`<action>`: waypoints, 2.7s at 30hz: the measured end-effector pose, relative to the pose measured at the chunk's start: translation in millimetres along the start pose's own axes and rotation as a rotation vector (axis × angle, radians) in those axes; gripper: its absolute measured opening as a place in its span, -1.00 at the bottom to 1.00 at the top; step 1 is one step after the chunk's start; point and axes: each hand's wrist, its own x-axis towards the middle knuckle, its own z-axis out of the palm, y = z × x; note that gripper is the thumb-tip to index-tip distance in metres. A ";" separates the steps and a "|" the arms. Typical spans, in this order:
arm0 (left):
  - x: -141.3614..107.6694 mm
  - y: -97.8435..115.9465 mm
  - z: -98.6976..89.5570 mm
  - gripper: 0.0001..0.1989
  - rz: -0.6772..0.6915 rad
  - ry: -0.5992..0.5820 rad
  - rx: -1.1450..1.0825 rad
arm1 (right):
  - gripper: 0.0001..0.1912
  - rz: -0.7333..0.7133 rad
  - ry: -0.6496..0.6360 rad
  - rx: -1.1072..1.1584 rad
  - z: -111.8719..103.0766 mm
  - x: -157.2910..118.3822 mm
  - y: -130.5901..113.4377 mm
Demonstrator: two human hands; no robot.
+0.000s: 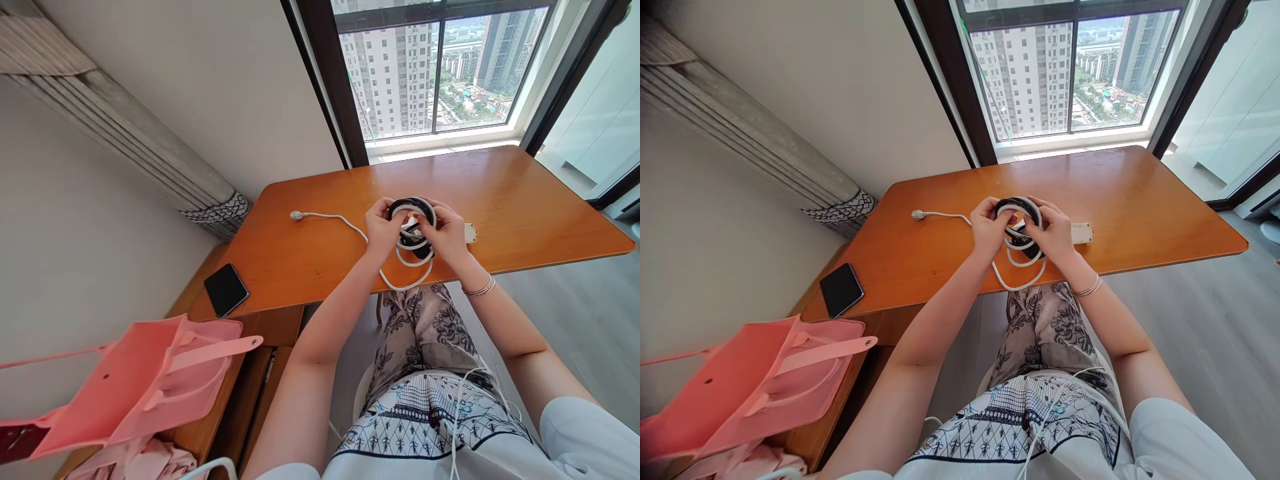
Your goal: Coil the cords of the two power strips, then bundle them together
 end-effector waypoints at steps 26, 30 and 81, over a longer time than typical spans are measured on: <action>7.5 5.5 -5.0 -0.64 -0.390 -0.225 -0.481 | -0.52 0.151 -0.093 0.358 10.5 0.4 24.5; 8.4 8.9 -2.9 -0.64 -0.326 -0.176 -0.413 | -0.62 -0.176 -0.068 0.034 2.9 -2.9 23.0; -13.2 -44.7 -108.1 -0.35 0.193 -0.714 1.086 | -0.59 -0.182 0.109 0.113 -62.5 102.9 -5.4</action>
